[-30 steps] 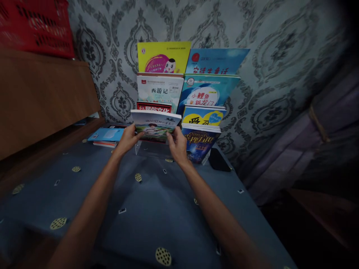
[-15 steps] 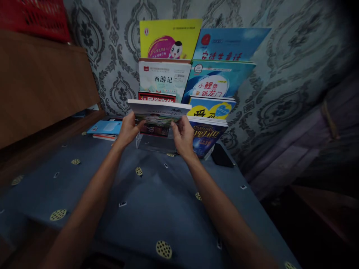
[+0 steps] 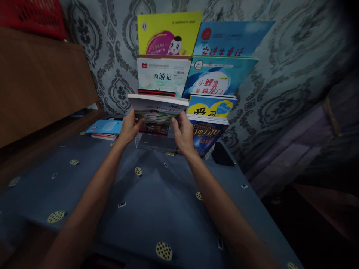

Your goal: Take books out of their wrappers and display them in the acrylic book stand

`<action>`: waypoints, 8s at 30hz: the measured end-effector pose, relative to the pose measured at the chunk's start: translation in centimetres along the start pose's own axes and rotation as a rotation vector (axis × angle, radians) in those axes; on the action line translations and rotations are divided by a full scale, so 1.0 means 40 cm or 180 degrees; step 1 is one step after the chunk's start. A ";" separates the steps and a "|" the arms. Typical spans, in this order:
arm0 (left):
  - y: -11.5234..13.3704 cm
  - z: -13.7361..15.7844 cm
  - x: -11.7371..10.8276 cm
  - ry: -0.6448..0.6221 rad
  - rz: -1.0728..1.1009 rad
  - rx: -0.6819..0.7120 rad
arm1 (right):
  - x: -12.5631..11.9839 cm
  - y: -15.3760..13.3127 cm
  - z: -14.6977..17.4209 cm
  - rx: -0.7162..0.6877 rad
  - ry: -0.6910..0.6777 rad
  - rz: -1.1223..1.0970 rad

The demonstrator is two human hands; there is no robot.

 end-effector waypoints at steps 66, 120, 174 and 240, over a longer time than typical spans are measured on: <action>-0.023 -0.016 0.009 0.0486 -0.0646 -0.0089 | 0.088 0.143 0.008 0.0248 0.0165 0.0844; -0.010 -0.064 0.000 0.0356 -0.1474 -0.0329 | 0.088 0.116 0.000 0.0633 -0.0286 0.2066; -0.006 -0.063 0.004 0.0380 -0.1072 -0.0349 | 0.089 0.107 0.014 0.0138 -0.0185 0.2376; -0.040 -0.083 0.013 0.0337 -0.0960 -0.0618 | 0.073 0.108 0.023 0.0136 -0.0044 0.2083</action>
Point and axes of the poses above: each hand's wrist, its own z-axis away from the middle knuckle, its own x-axis out of the palm, y = z × x, the point moved 9 cm from there along -z, towards the middle knuckle, and after that the axes turned 12 degrees about y, right-handed, at the moved point
